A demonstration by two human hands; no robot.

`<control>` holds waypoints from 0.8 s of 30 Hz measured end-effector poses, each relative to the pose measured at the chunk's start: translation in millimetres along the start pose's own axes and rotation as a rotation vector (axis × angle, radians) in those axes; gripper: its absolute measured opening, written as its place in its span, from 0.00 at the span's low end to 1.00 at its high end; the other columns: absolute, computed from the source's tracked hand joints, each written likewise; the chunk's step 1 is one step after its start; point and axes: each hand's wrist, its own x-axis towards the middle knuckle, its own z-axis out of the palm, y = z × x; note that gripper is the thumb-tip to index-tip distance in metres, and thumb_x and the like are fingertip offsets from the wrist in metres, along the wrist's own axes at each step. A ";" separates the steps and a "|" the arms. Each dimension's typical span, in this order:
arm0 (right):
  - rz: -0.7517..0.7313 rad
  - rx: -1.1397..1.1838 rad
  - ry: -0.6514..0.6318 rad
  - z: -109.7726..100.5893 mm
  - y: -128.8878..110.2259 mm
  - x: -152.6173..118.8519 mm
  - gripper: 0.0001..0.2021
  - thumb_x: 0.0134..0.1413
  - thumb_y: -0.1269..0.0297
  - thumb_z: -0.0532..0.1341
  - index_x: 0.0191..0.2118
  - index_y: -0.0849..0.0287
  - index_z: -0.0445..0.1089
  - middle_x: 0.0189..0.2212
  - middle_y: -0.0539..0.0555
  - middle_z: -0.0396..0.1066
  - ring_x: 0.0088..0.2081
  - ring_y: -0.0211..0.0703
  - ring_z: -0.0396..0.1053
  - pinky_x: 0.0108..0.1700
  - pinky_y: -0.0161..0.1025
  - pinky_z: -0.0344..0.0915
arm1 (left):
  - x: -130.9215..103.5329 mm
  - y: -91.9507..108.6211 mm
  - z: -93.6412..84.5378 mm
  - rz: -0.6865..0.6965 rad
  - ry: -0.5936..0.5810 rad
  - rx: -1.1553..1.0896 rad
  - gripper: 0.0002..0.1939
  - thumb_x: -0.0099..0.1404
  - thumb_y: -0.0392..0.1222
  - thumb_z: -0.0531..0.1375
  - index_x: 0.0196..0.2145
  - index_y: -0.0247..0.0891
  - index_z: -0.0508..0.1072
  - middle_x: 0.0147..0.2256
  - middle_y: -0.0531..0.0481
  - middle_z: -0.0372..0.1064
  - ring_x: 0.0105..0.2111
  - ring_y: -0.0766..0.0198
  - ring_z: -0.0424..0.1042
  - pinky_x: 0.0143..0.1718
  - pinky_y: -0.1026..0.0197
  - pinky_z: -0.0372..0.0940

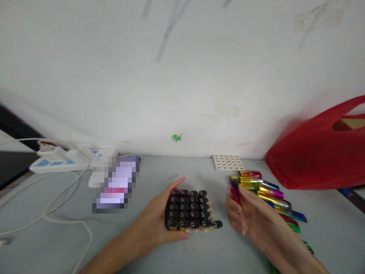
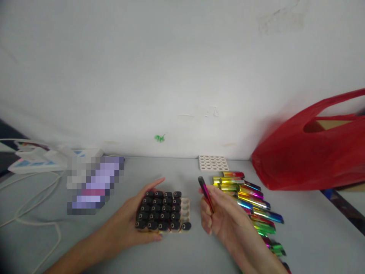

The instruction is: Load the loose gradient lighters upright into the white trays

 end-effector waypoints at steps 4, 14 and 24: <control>-0.002 -0.055 -0.065 -0.4 1.2 -1.3 0.18 0.69 0.46 0.68 0.41 0.58 0.78 0.29 0.47 0.57 0.28 0.37 0.50 0.30 0.36 0.57 | 0.0 -0.9 0.1 0.014 -0.013 -0.002 0.63 0.52 0.38 0.81 0.77 0.56 0.54 0.61 0.46 0.74 0.59 0.42 0.77 0.66 0.43 0.69; -0.001 -0.154 0.002 -6.4 9.7 2.3 0.25 0.72 0.39 0.61 0.41 0.58 0.80 0.25 0.46 0.55 0.26 0.39 0.47 0.30 0.37 0.55 | -0.7 -1.0 0.2 0.035 -0.071 -0.029 0.61 0.57 0.35 0.76 0.79 0.55 0.49 0.63 0.45 0.71 0.57 0.44 0.78 0.61 0.45 0.73; -0.003 -0.078 -0.005 -13.5 8.3 5.1 0.25 0.74 0.40 0.59 0.40 0.57 0.80 0.24 0.46 0.54 0.26 0.40 0.47 0.29 0.36 0.55 | -45.1 46.5 -7.3 0.437 0.276 0.047 0.28 0.73 0.64 0.64 0.67 0.61 0.70 0.65 0.51 0.72 0.69 0.36 0.64 0.74 0.33 0.54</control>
